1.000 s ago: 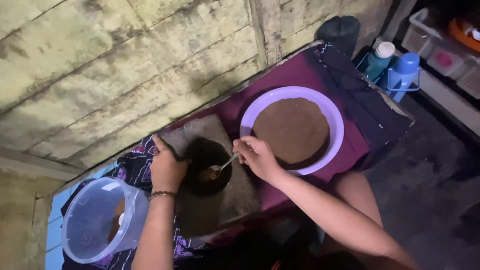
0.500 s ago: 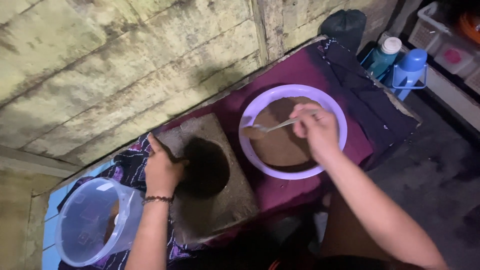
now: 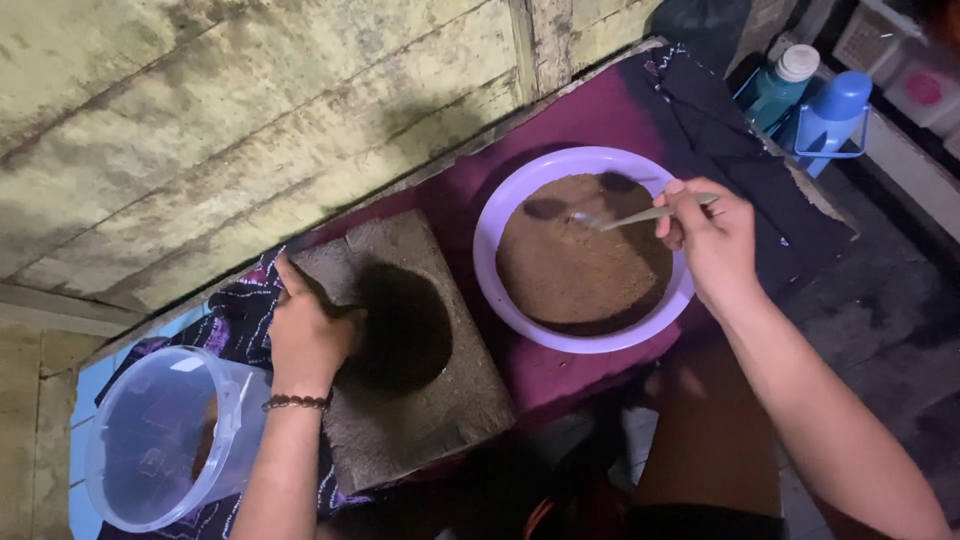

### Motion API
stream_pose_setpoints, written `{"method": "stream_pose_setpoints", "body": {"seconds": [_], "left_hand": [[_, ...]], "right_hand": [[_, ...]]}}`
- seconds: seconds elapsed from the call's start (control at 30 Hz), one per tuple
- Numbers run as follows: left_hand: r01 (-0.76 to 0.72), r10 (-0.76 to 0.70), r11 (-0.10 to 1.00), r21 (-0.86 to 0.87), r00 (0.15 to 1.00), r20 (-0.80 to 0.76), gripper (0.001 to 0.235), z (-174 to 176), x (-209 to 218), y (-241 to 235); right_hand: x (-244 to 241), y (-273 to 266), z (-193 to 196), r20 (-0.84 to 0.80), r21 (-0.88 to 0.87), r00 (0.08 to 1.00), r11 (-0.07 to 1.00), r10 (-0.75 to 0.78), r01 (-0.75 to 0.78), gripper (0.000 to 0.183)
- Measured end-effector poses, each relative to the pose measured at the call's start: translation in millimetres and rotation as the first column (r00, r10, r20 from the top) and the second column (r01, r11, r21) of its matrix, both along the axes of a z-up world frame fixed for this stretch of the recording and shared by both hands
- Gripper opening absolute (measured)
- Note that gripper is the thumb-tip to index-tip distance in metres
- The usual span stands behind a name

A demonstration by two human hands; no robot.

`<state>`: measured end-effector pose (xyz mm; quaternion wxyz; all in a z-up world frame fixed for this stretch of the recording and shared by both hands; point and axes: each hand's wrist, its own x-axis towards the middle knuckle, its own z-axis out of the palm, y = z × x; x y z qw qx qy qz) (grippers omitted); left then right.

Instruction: The person uses a spoon to scrape a brown powder from a stone grinding slab into a purple bowl. They then use the spoon to level the powder in the bowl and scrape the remaining powder from the slab.

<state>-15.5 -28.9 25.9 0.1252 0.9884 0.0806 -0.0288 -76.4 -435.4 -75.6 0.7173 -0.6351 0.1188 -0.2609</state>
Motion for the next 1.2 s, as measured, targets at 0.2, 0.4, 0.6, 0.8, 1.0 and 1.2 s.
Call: {"method": "stream_pose_setpoints", "body": {"seconds": [0.2,0.4,0.6,0.8,1.0,1.2], "left_hand": [[0.008,-0.007,1.000,-0.025,1.000,0.015,0.115,-5.3,0.0,4.6],[0.001,-0.001,1.000,-0.025,1.000,0.003,0.114,-1.5,0.3,1.9],[0.005,-0.005,1.000,-0.020,1.000,-0.003,0.114,0.6,-0.3,0.1],[0.007,-0.007,0.999,-0.037,1.000,0.004,0.113,2.1,-1.8,-2.0],[0.024,-0.023,0.998,-0.052,1.000,0.020,0.114,-1.8,-1.5,0.7],[0.034,-0.033,0.998,-0.053,0.999,0.036,0.112,-3.9,1.7,2.6]], "right_hand": [[4.3,-2.5,-5.0,0.002,-0.022,1.000,1.000,0.001,-0.001,0.027],[8.2,-3.4,-7.2,0.005,-0.020,1.000,1.000,0.002,-0.001,0.027],[15.2,-8.5,-14.7,0.008,-0.018,1.000,1.000,-0.010,0.010,0.026],[24.7,-8.2,-18.5,0.005,-0.024,1.000,1.000,-0.003,0.003,0.024],[32.1,-11.9,-26.9,0.005,-0.056,1.000,0.998,-0.007,0.007,0.026],[34.5,-12.6,-28.5,0.008,-0.063,1.000,0.998,-0.007,0.007,0.027]]}}
